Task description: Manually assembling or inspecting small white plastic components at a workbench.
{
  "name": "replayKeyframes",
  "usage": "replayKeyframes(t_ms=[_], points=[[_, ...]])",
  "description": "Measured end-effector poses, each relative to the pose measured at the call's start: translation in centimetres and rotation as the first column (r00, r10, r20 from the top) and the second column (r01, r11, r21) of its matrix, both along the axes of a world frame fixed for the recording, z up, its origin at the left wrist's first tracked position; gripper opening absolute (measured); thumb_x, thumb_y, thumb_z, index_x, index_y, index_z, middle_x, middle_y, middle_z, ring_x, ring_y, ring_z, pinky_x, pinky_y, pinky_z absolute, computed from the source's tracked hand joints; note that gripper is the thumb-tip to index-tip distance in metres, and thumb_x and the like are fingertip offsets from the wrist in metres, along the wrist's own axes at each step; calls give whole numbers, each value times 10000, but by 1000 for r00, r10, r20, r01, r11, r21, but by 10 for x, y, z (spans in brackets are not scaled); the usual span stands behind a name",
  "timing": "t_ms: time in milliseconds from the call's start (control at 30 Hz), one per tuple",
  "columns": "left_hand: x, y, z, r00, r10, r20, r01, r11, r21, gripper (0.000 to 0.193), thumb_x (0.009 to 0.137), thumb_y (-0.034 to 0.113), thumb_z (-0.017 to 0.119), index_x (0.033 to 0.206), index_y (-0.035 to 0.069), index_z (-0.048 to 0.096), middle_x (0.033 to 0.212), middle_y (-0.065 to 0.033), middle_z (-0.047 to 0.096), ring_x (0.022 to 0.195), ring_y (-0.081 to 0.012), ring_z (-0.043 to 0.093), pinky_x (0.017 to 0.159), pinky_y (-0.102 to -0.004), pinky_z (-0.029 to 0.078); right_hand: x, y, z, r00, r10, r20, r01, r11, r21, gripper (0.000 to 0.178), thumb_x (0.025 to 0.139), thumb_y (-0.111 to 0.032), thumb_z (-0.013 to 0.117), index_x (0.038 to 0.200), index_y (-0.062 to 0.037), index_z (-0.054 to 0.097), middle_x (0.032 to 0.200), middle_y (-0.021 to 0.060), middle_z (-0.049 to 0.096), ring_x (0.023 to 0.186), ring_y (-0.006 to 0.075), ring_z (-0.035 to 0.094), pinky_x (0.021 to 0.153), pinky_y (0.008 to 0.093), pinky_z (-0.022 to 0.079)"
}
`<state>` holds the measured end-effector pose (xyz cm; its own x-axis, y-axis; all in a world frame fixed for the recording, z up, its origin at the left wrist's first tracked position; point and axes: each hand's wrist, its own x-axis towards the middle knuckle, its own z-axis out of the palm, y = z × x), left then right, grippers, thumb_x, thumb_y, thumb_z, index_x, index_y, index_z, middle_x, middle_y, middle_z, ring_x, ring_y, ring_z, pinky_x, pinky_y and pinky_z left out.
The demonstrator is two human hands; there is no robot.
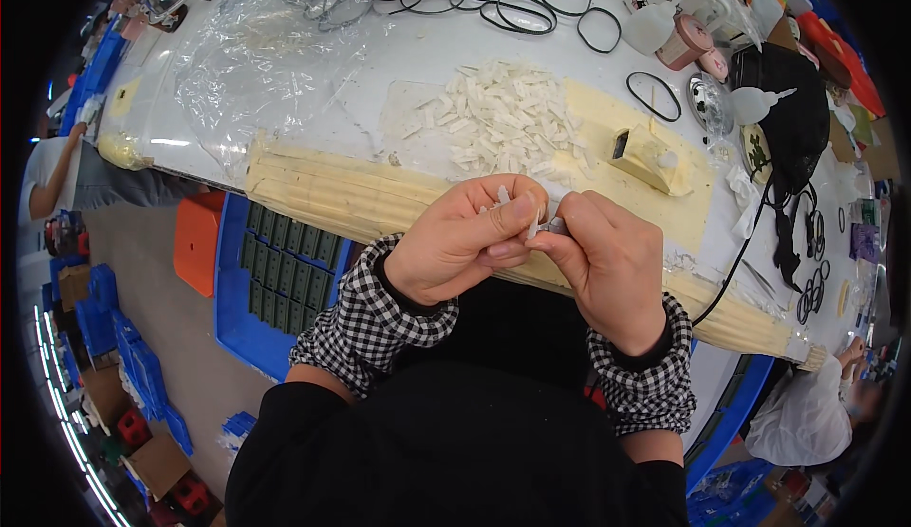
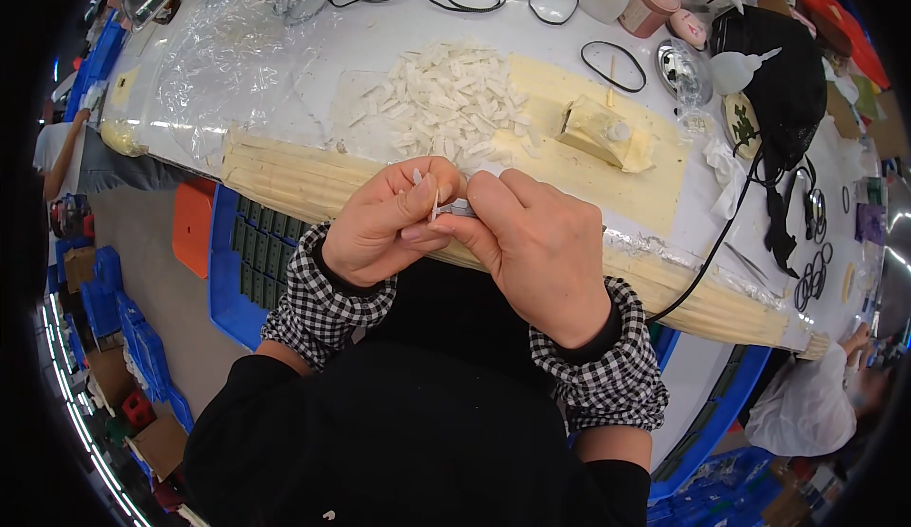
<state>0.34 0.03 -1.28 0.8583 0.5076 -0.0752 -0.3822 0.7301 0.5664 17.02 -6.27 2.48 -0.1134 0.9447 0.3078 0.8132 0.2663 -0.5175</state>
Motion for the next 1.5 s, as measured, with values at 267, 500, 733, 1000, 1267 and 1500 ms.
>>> replayKeyframes(t_ms=[267, 500, 733, 1000, 1267, 1500], points=[[-1, 0, 3, 1000, -17, -3, 17, 999, -44, 206, 996, 214, 491, 865, 56, 511, 727, 47, 427, 578, -12, 328, 517, -171, 278, 0, 1, -1, 1000, 2, -18, -1, 1000, 17, 326, 813, -385, 666, 787, -89, 532, 642, 42, 501, 552, 222, 552, 475, 326, 417], [0, -1, 3, 1000, -2, 11, 3, 998, -65, 205, 996, 216, 491, 875, 52, 509, 728, 45, 432, 577, -11, 328, 515, -169, 277, 0, -1, 2, 1000, 17, 2, -17, 1000, -11, 323, 817, -382, 664, 794, -86, 537, 642, 43, 502, 554, 222, 552, 476, 325, 417], [1, -1, 2, 998, -31, 57, 35, 997, -72, 208, 996, 219, 492, 873, 52, 505, 733, 39, 438, 575, -10, 327, 514, -169, 277, -1, 0, 0, 998, 17, -63, -16, 1000, 12, 323, 811, -379, 667, 783, -83, 541, 650, 44, 510, 561, 223, 557, 480, 323, 419], [1, -2, 2, 999, -26, 42, 29, 997, -76, 217, 998, 234, 488, 868, 60, 500, 729, 45, 431, 572, -9, 324, 512, -166, 272, -1, -1, 2, 998, 28, -58, -29, 999, -21, 320, 812, -370, 670, 773, -80, 542, 640, 44, 515, 553, 223, 556, 477, 322, 418], [2, -3, 1, 999, -25, 44, 28, 996, -87, 208, 998, 232, 486, 876, 65, 500, 756, 34, 455, 582, -12, 337, 517, -165, 276, 5, 0, 1, 972, 40, -232, -53, 997, -53, 279, 798, -280, 718, 783, -60, 548, 649, 55, 535, 546, 219, 547, 479, 303, 412], [-3, 3, 9, 969, 186, -163, -186, 983, 15, 164, 999, 202, 477, 923, 61, 513, 863, -6, 555, 611, -22, 382, 545, -164, 308, 27, 4, -19, 931, -240, -276, 263, 964, 48, 118, 802, -99, 705, 840, -40, 610, 738, 73, 583, 598, 220, 580, 535, 302, 439]])
